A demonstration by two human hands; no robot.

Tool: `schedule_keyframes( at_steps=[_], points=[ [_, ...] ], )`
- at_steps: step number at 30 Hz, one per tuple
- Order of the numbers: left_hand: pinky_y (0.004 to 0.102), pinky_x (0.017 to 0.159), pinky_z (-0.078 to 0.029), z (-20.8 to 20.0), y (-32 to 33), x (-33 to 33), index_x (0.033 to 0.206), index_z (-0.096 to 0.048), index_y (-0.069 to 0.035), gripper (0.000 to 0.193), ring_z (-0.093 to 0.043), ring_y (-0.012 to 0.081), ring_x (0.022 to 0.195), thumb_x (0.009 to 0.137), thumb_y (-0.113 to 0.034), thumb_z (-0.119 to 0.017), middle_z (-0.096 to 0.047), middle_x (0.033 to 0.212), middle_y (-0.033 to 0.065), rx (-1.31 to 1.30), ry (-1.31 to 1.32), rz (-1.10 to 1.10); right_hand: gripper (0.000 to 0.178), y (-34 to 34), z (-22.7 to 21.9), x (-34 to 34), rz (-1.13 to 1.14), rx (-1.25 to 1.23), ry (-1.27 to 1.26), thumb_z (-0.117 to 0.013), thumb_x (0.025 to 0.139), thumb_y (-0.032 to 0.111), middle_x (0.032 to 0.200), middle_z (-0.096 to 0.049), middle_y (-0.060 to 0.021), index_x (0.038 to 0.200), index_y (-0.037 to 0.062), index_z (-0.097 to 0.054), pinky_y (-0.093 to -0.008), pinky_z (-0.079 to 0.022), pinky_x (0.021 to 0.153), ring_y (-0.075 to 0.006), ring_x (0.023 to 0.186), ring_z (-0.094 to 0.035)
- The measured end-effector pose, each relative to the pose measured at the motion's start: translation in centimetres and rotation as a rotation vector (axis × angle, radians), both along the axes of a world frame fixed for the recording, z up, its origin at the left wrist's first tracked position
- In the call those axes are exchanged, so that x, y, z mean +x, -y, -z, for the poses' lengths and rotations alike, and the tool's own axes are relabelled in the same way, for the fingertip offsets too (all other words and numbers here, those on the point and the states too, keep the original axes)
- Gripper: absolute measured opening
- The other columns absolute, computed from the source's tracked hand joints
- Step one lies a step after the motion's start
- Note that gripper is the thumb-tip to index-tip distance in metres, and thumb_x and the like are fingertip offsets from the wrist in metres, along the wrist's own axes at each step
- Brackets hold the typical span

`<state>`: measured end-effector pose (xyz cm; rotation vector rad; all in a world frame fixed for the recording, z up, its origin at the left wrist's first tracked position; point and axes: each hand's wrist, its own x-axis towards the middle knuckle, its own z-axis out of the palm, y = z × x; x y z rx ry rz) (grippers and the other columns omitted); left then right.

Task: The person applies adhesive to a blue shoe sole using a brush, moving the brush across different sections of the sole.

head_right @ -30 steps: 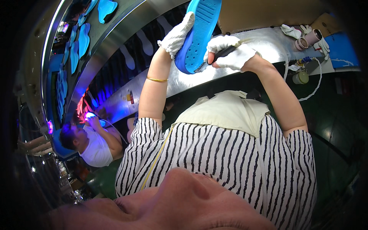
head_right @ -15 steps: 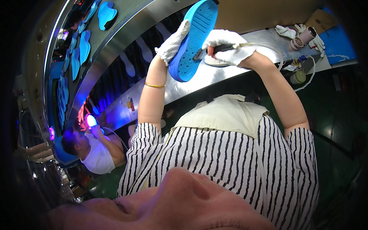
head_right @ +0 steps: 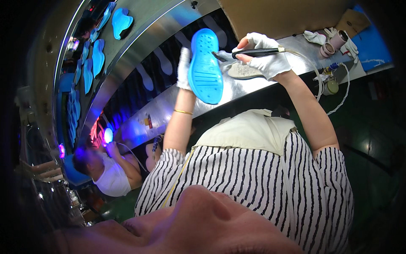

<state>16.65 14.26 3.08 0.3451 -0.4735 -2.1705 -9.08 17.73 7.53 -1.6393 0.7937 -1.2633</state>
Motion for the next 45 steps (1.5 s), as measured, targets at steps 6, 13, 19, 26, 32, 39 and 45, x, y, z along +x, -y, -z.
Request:
schedule_keyframes(
  at_steps=[6, 13, 19, 26, 32, 39, 45],
  points=[
    [0.0422, 0.095, -0.048, 0.5, -4.0, -5.9, 0.133, -0.043, -0.005, 0.061, -0.06, 0.0272, 0.103, 0.091, -0.047, -0.051, -0.057, 0.122, 0.0142, -0.074, -0.008, -0.138, 0.017, 2.6, 1.2, 0.8, 0.278, -0.149, 0.047, -0.073, 0.078, 0.01, 0.079, -0.065, -0.0019, 0.087, 0.0072, -0.059, -0.0231, -0.05, 0.065, -0.0082, 0.068, -0.06],
    [0.0361, 0.089, -0.051, 0.7, -4.5, -7.2, 0.133, -0.042, -0.011, 0.071, -0.058, 0.0219, 0.102, 0.086, -0.064, -0.046, -0.055, 0.118, 0.0084, -0.095, 0.014, -0.28, 0.019, -0.1, -0.8, 2.9, 0.05, -0.263, -0.084, -0.069, 0.077, 0.002, 0.074, -0.065, -0.0051, 0.093, 0.0054, -0.061, -0.0221, -0.05, 0.063, -0.0087, 0.066, -0.062],
    [0.042, 0.099, -0.044, 1.3, -2.5, -7.4, 0.138, -0.035, -0.008, 0.077, -0.053, 0.0284, 0.111, 0.086, -0.065, -0.044, -0.05, 0.127, 0.0144, -0.12, 0.077, -0.416, 0.025, -0.2, 0.2, 3.2, 0.087, -0.441, -0.092, -0.069, 0.077, 0.001, 0.081, -0.063, -0.005, 0.1, 0.0048, -0.061, -0.0236, -0.049, 0.066, -0.0098, 0.073, -0.061],
    [0.0466, 0.093, -0.048, 0.5, -1.5, -6.5, 0.13, -0.043, -0.004, 0.089, -0.058, 0.0334, 0.103, 0.08, -0.077, -0.035, -0.058, 0.116, 0.019, -0.127, 0.019, -0.364, 0.032, -1.7, 0.2, 2.7, -0.001, -0.385, -0.185, -0.068, 0.077, 0.001, 0.081, -0.062, -0.0056, 0.107, 0.0059, -0.061, -0.0274, -0.05, 0.065, -0.0145, 0.072, -0.061],
    [0.0529, 0.095, -0.045, 0.6, 0.0, -4.4, 0.131, -0.041, -0.006, 0.091, -0.057, 0.0413, 0.101, 0.078, -0.08, -0.033, -0.058, 0.115, 0.0206, -0.128, -0.002, -0.397, 0.03, -3.1, -0.7, 3.2, -0.191, -0.109, -0.135, -0.068, 0.076, 0.001, 0.082, -0.064, -0.0069, 0.105, 0.0079, -0.061, -0.0271, -0.051, 0.065, -0.0142, 0.072, -0.062],
    [0.0494, 0.101, -0.041, -2.4, -3.8, -5.9, 0.138, -0.035, -0.004, 0.099, -0.047, 0.0357, 0.119, 0.075, -0.081, -0.04, -0.049, 0.129, 0.02, -0.11, -0.321, -0.247, 0.017, -0.2, -1.3, 1.6, -0.032, -0.058, -0.126, -0.07, 0.081, 0.012, 0.083, -0.065, -0.0046, 0.095, 0.0047, -0.064, -0.0248, -0.049, 0.07, -0.0113, 0.074, -0.061],
    [0.0476, 0.1, -0.042, -2.4, -3.0, -6.5, 0.139, -0.035, -0.006, 0.092, -0.051, 0.0333, 0.116, 0.081, -0.077, -0.032, -0.049, 0.13, 0.0173, -0.23, -0.088, -0.382, 0.009, -1.1, 0.5, 3.7, -0.05, -0.175, 0.102, -0.068, 0.08, 0.002, 0.08, -0.06, -0.005, 0.086, 0.0028, -0.061, -0.0251, -0.049, 0.066, -0.0119, 0.073, -0.059]
  ],
)
